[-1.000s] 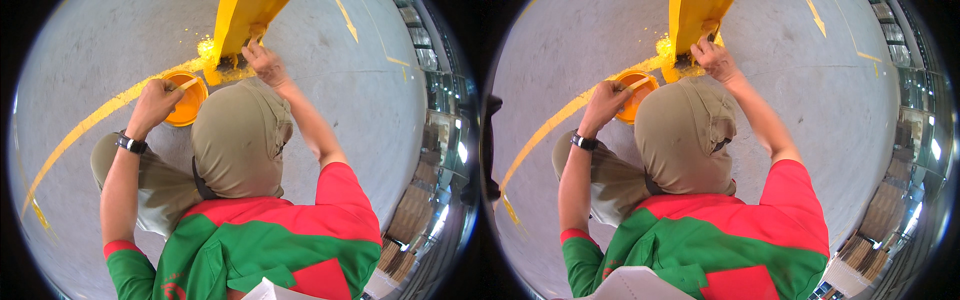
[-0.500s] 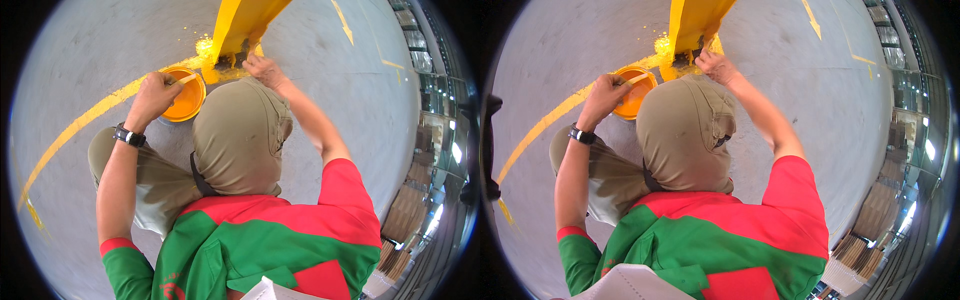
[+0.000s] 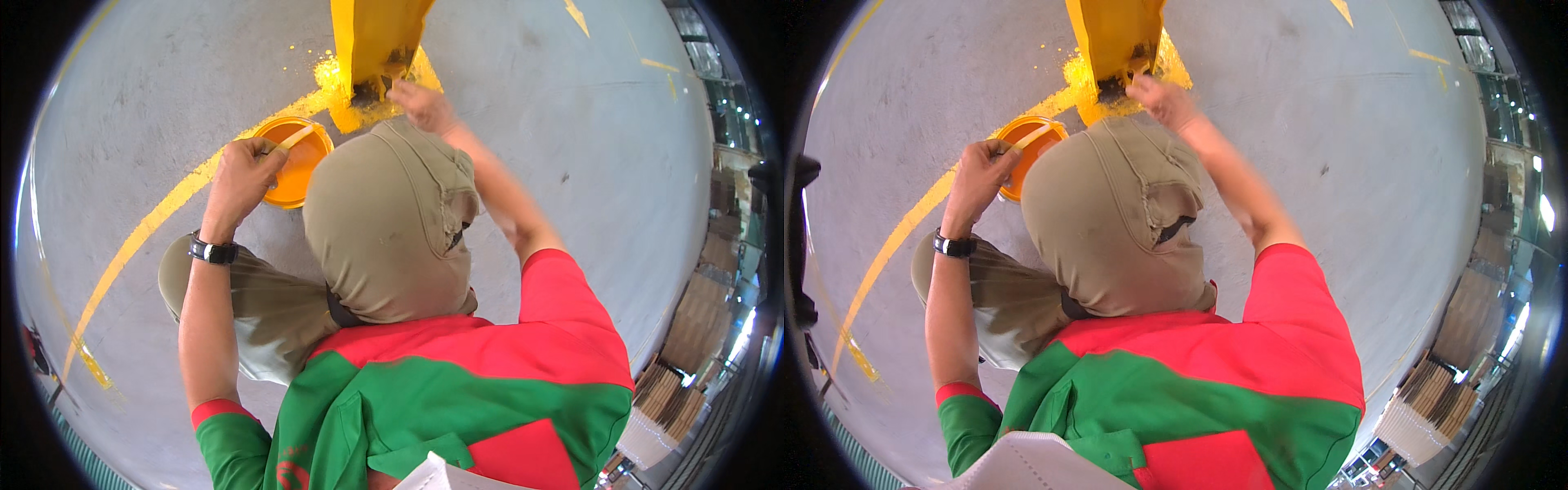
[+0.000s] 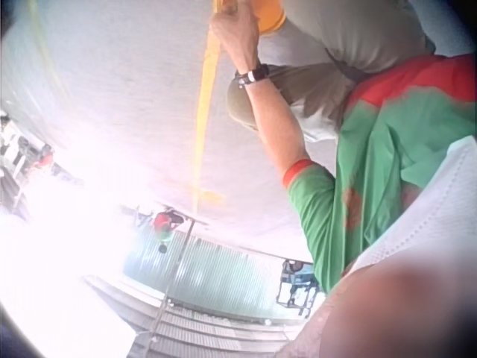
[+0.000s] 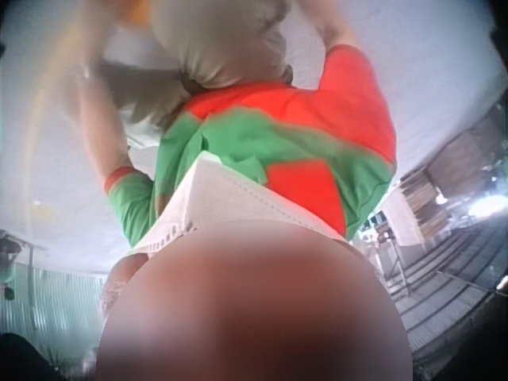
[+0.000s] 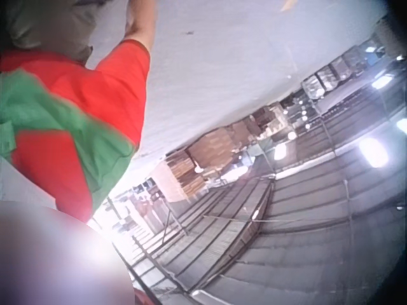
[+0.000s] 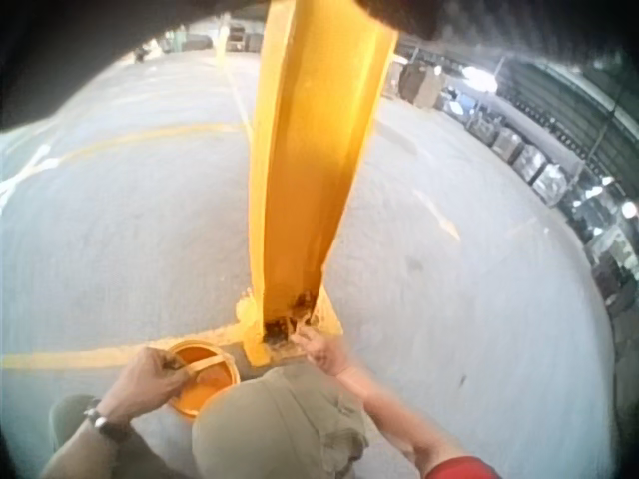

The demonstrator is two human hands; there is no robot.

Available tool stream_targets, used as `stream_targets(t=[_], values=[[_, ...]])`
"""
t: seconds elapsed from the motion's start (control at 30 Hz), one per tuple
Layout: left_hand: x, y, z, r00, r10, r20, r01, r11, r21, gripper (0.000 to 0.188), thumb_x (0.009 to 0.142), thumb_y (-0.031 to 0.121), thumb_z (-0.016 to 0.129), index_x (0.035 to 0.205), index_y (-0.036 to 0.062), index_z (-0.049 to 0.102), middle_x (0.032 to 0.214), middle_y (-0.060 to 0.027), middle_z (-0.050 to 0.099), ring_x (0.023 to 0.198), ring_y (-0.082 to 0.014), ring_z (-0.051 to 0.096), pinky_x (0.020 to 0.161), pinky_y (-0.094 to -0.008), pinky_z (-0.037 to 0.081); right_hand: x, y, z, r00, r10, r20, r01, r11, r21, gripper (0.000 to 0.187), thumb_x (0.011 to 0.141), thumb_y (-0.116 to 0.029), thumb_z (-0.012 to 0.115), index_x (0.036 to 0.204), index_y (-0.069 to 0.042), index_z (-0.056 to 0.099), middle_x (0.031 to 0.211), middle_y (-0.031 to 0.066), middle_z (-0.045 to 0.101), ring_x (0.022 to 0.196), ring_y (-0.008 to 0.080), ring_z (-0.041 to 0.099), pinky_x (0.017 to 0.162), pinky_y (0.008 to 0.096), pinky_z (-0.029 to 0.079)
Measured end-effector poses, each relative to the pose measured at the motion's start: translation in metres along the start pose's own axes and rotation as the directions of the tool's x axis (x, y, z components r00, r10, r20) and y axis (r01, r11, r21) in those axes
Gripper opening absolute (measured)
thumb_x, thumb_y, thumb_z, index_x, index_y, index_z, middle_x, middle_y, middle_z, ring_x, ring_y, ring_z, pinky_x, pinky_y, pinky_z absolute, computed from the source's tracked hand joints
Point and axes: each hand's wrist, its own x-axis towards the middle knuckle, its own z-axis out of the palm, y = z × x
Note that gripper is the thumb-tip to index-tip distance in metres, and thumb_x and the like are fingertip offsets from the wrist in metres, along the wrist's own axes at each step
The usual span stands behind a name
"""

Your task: The person kneels on the warehouse floor and paints a vertical metal pole yellow using a brush and a small paint can. They repeatedly dip the brush into the can and apply paint to the pole's surface and base.

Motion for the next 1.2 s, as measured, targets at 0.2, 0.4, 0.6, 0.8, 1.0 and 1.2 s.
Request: stream_targets(t=[0.2, 0.4, 0.6, 0.8, 1.0, 1.2], values=[[0.004, 0.005, -0.004, 1.0, -0.028, -0.013, 0.029, 0.998, 0.048, 0.037, 0.092, 0.028, 0.07, 0.1, -0.0076, 0.073, 0.073, -0.0055, 0.064, 0.067, -0.0117, 0.059, 0.063, -0.0276, 0.048, 0.021, 0.021, -0.05, 0.973, 0.136, -0.188, -0.11, 0.983, 0.146, 0.043, 0.085, 0.005, 0.06, 0.122, -0.015, 0.069, 0.128, 0.0109, 0.07, 0.115, 0.0306, 0.068, 0.097, 0.0381, 0.058], [0.005, -0.004, -0.005, 0.999, -0.032, 0.001, 0.032, 0.999, 0.013, 0.039, 0.091, 0.029, 0.071, 0.102, -0.0086, 0.074, 0.073, -0.007, 0.066, 0.067, -0.0122, 0.061, 0.064, -0.0283, 0.05, 0.014, 0.013, -0.069, 0.939, 0.289, -0.188, -0.217, 0.919, 0.33, 0.03, 0.092, 0.002, 0.059, 0.116, -0.011, 0.07, 0.115, 0.0104, 0.075, 0.103, 0.0276, 0.073, 0.088, 0.0341, 0.061], [0.006, -0.005, -0.003, 1.0, -0.008, -0.017, 0.008, 1.0, -0.002, 0.034, 0.094, 0.029, 0.071, 0.095, -0.0048, 0.072, 0.073, -0.0013, 0.059, 0.066, -0.0091, 0.051, 0.061, -0.0272, 0.042, 0.024, 0.023, -0.048, 0.922, 0.34, -0.185, -0.253, 0.891, 0.377, 0.021, 0.097, -0.003, 0.059, 0.114, -0.009, 0.07, 0.108, 0.0111, 0.076, 0.096, 0.026, 0.075, 0.082, 0.0345, 0.06], [0.003, 0.0, -0.004, 1.0, -0.025, -0.001, 0.025, 1.0, -0.012, 0.035, 0.093, 0.028, 0.07, 0.097, -0.0068, 0.073, 0.073, -0.004, 0.063, 0.066, -0.0107, 0.056, 0.062, -0.0284, 0.045, 0.031, 0.021, -0.048, 0.955, 0.263, -0.137, -0.203, 0.917, 0.344, 0.023, 0.097, -0.002, 0.057, 0.114, -0.009, 0.069, 0.107, 0.0113, 0.076, 0.097, 0.0278, 0.074, 0.081, 0.0361, 0.059], [0.005, -0.002, -0.003, 0.999, 0.035, -0.027, -0.033, 0.998, 0.052, 0.038, 0.09, 0.032, 0.069, 0.089, -0.0067, 0.072, 0.067, -0.0071, 0.064, 0.062, -0.0124, 0.06, 0.06, -0.0298, 0.047, 0.043, 0.02, -0.038, 0.989, 0.134, -0.054, -0.128, 0.985, 0.115, 0.026, 0.092, 0.002, 0.055, 0.113, -0.007, 0.067, 0.109, 0.011, 0.074, 0.1, 0.0294, 0.072, 0.082, 0.0388, 0.058], [0.007, -0.008, -0.003, 0.996, 0.06, -0.064, -0.058, 0.998, 0.022, 0.04, 0.089, 0.034, 0.068, 0.084, -0.0055, 0.071, 0.064, -0.0079, 0.063, 0.059, -0.0135, 0.06, 0.059, -0.0306, 0.047, 0.049, 0.023, -0.054, 0.992, 0.122, 0.044, -0.128, 0.969, 0.212, 0.028, 0.094, 0.002, 0.052, 0.117, -0.007, 0.065, 0.11, 0.0109, 0.075, 0.101, 0.0273, 0.073, 0.085, 0.0372, 0.059]])
